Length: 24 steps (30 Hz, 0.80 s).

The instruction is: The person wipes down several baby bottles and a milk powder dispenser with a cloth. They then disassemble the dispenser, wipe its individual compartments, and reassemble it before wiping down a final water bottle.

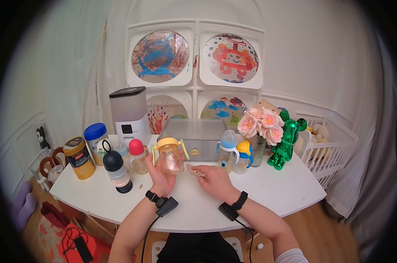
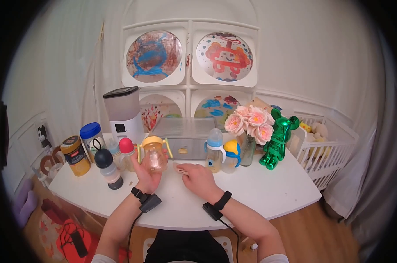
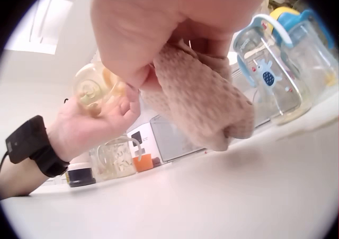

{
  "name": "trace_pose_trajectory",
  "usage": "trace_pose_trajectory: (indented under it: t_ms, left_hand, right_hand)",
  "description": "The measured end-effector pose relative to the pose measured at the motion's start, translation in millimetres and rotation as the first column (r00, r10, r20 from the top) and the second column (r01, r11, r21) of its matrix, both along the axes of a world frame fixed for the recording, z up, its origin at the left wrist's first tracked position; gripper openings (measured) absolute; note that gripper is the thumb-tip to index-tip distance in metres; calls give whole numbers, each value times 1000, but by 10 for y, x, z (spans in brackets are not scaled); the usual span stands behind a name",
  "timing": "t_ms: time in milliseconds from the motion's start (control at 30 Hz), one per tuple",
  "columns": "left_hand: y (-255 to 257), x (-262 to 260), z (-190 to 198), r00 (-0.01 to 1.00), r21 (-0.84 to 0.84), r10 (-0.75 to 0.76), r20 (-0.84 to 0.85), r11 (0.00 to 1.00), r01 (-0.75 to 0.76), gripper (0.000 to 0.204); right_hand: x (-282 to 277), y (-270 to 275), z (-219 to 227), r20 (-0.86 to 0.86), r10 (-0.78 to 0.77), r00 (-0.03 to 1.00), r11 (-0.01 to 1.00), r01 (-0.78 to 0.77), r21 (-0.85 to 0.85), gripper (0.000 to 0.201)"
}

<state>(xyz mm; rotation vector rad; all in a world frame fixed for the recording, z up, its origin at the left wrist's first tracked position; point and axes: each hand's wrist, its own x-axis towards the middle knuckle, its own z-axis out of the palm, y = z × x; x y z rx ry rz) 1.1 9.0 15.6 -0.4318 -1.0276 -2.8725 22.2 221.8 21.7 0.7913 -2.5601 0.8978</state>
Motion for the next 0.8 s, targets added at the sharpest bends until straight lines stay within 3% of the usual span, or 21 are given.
trace_pose_trajectory:
  t_ms: [33,67,100,133,200,233,300,333,367,400,433,500,700,800]
  left_hand:
    - [22,10,29,999,-26,29,-26,999,-30,86]
    - [17,-22,-1,999,-19,30,-27,999,-30,86]
    - [-18,-67,-70,994,-82,-23,-109,997,15,84]
    - [-45,-79,-102,979,-151,-79,-186,987,51,81]
    - [-13,-95,-151,982,-159,-50,-180,987,21,78]
    - [9,-108,-170,984,-169,-29,-176,986,-2,75]
    - [5,-163,-273,979,-185,-67,-193,982,30,72]
    - [23,-159,-292,974,-284,-72,-213,959,9,72]
    - [34,-154,-314,970,-380,-80,-232,925,-15,72]
    - [33,-145,-347,972,-404,-86,-221,915,-11,68]
    - [68,-116,-332,972,-405,-87,-218,914,-9,68]
    - [166,-44,-299,970,-409,15,-243,905,-116,67]
    - [66,-114,-252,977,-215,-55,-204,977,10,63]
    - [50,-39,-125,986,-185,-20,-167,983,-12,68]
  right_hand:
    - [8,15,70,-4,-5,1000,1000,5,2,37]
    - [45,21,140,21,-97,995,988,99,-119,40]
    - [72,17,169,58,-180,982,954,189,-234,42]
    - [51,19,155,59,-174,983,956,183,-228,42]
    - [-13,25,113,-171,-87,981,755,-47,-654,46]
    - [-5,15,119,-171,-85,982,756,-48,-653,46]
    - [25,5,132,-304,-5,953,669,-223,-709,51]
    - [26,6,133,-304,-4,953,669,-223,-709,51]
    - [26,7,131,-400,28,916,756,-281,-591,52]
    - [30,7,126,-485,71,872,828,-323,-459,53]
    - [50,2,148,-483,69,873,828,-321,-461,53]
    - [94,-23,222,-629,180,756,926,-346,-152,65]
    - [106,-90,157,-589,243,770,930,-357,-83,63]
    - [132,-70,144,-569,273,776,924,-375,-68,61]
